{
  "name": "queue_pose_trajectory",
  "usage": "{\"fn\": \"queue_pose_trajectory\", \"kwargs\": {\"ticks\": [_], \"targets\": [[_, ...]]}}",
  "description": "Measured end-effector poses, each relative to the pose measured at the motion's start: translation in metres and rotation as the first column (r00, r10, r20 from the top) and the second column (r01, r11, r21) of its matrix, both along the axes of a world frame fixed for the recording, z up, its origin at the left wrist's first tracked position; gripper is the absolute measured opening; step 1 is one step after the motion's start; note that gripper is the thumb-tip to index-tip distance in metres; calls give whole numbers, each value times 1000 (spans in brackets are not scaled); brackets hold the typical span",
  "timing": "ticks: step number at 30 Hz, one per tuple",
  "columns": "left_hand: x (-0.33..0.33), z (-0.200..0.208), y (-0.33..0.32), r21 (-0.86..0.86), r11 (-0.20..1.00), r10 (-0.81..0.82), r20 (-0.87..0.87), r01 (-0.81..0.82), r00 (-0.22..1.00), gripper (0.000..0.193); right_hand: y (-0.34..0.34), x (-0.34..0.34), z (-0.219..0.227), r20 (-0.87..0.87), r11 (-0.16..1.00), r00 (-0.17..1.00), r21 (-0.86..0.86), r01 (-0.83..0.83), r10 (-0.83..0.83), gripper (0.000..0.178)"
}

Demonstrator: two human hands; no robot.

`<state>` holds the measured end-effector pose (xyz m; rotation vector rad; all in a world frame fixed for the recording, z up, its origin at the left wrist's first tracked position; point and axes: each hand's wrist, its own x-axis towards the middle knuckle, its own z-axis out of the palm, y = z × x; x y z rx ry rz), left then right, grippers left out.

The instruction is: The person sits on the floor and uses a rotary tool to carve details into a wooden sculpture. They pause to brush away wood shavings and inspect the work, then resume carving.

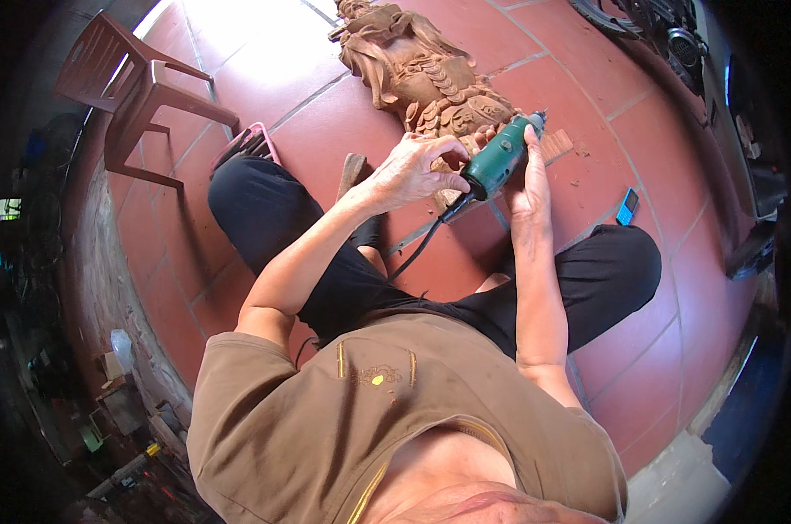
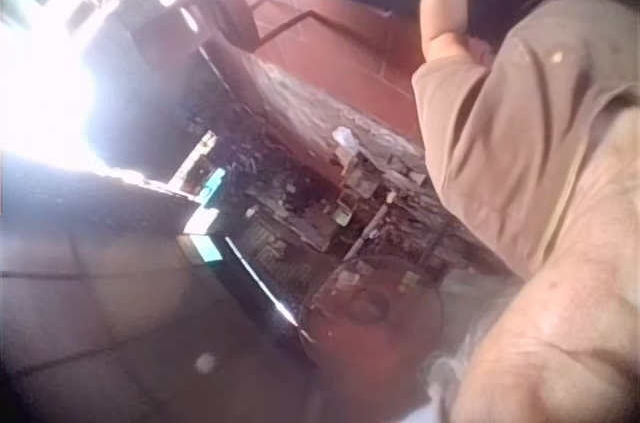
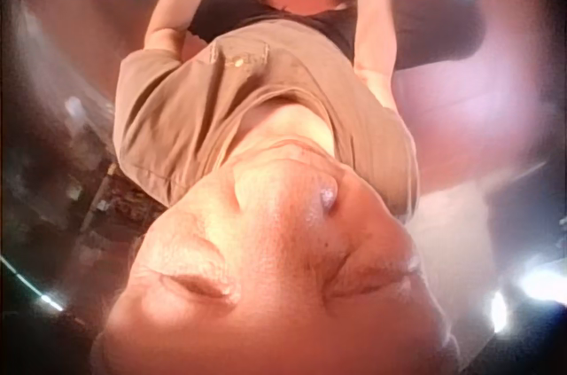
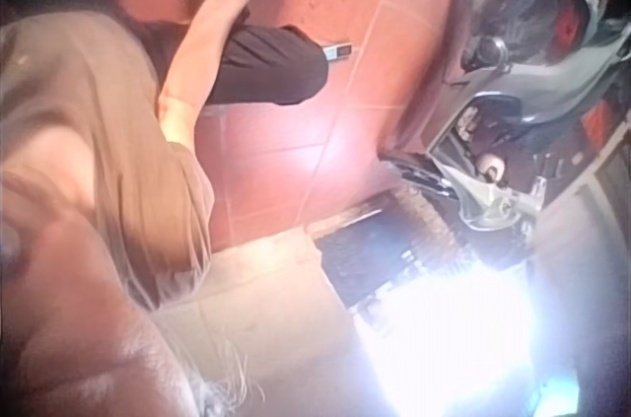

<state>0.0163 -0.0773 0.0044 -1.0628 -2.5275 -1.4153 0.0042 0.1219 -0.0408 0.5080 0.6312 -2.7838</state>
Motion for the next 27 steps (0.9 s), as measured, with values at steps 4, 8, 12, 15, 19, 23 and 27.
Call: {"fn": "queue_pose_trajectory", "kwargs": {"ticks": [4, 8, 12, 15, 19, 23, 27], "targets": [[0, -4, -3, -57, 998, 7, -41, -9, 999, 34, -1, 0, -2, -11, 1000, 1000, 27, -8, 8, 42], [4, 7, -1, -45, 999, -3, 171, 11, 985, 31, 0, 2, -2, -39, 1000, 999, 28, -14, 15, 42], [-2, 8, -12, -1, 996, -73, 531, 87, 844, 33, -2, 3, 0, -18, 999, 1000, 43, -13, 14, 43], [-8, -11, -16, 122, 993, -73, 573, 3, 816, 32, -7, 3, -5, -46, 989, 999, 147, -18, 25, 44], [-2, 2, 0, 154, 985, -49, 667, -72, 744, 49, -8, 8, 0, -99, 992, 995, 126, -6, 19, 43], [1, 2, 10, 53, 995, 32, 663, -90, 748, 76, -10, 13, 12, -19, 998, 999, 56, -33, 34, 36], [1, -15, 17, 106, 993, -32, 627, -44, 779, 94, -15, 16, 7, -28, 993, 1000, 117, -9, 12, 39]]}}
